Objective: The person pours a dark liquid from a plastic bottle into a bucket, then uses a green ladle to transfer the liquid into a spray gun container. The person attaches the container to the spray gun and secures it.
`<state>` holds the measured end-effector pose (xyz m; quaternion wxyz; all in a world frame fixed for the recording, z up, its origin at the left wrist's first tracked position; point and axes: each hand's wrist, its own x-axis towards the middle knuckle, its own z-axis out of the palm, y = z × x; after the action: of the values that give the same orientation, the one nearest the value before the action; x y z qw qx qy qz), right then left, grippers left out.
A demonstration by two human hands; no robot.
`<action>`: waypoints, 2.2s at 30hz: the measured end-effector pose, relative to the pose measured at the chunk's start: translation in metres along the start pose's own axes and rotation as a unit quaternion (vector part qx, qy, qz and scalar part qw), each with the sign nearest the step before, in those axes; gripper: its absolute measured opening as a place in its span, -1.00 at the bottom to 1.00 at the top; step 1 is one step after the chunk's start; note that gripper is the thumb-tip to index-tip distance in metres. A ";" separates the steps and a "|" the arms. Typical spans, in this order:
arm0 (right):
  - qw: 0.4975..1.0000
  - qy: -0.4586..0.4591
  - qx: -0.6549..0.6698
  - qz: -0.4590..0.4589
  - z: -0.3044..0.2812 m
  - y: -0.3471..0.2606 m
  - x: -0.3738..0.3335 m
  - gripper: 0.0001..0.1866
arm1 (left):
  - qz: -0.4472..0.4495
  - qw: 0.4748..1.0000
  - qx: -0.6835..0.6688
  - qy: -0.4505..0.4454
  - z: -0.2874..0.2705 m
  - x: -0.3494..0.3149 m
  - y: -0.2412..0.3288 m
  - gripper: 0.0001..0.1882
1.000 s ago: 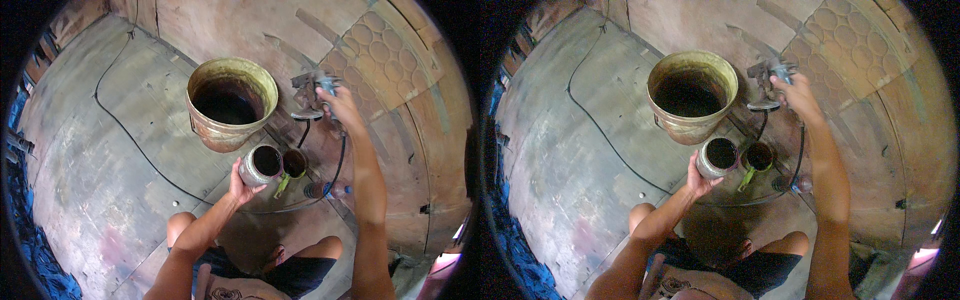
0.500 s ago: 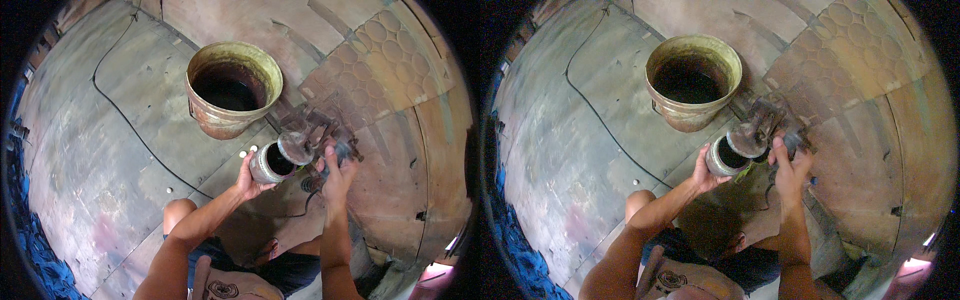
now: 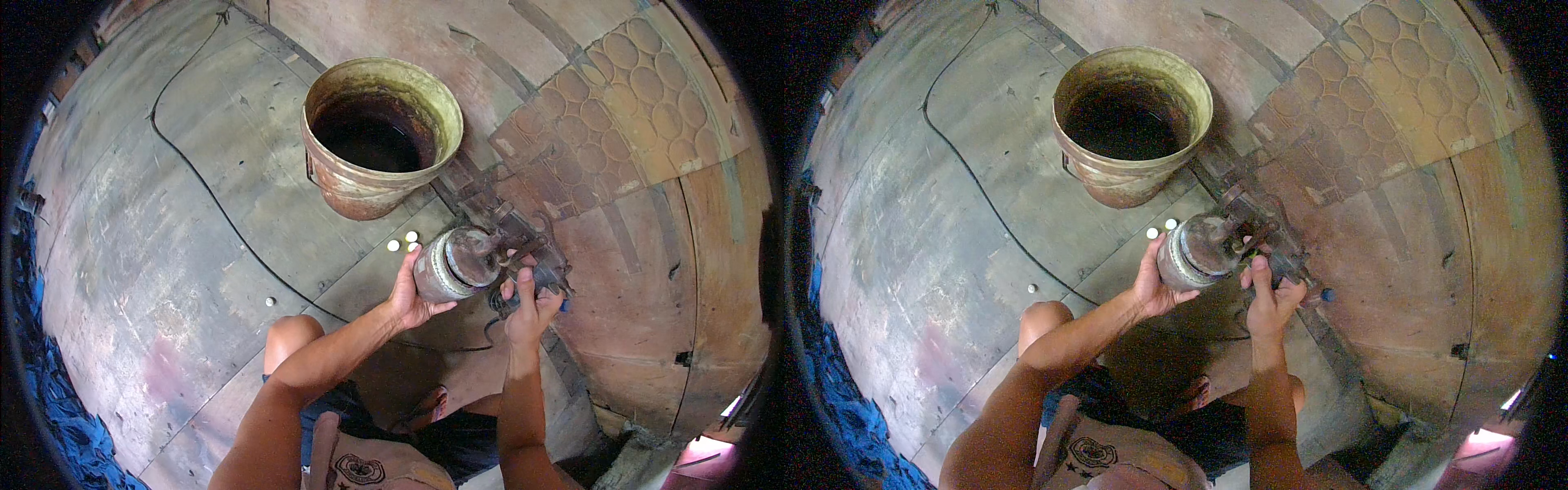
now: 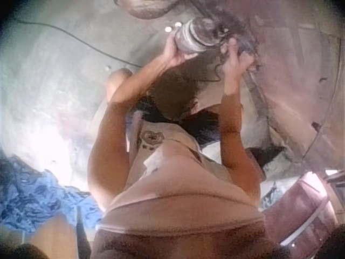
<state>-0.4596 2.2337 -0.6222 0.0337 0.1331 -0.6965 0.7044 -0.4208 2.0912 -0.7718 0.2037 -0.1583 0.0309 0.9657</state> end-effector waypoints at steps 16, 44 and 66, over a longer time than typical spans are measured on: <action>0.990 0.133 -0.027 -0.024 0.018 -0.036 -0.022 -0.75 | 0.164 0.986 -0.013 0.001 0.070 0.006 -0.035 -0.15; 0.956 -0.283 -0.004 0.078 0.031 -0.495 0.026 -0.54 | 0.210 0.918 -0.321 0.105 0.455 -0.277 -0.082 -0.23; 0.856 -0.486 0.144 0.104 0.145 -0.681 0.098 0.02 | 0.249 0.949 -0.191 -0.021 0.607 -0.398 0.007 -0.29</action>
<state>-0.3746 2.0954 0.0620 -0.4026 0.3885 -0.5249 0.6414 -0.2564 2.0070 -0.0693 -0.0772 -0.1616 -0.1203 0.9764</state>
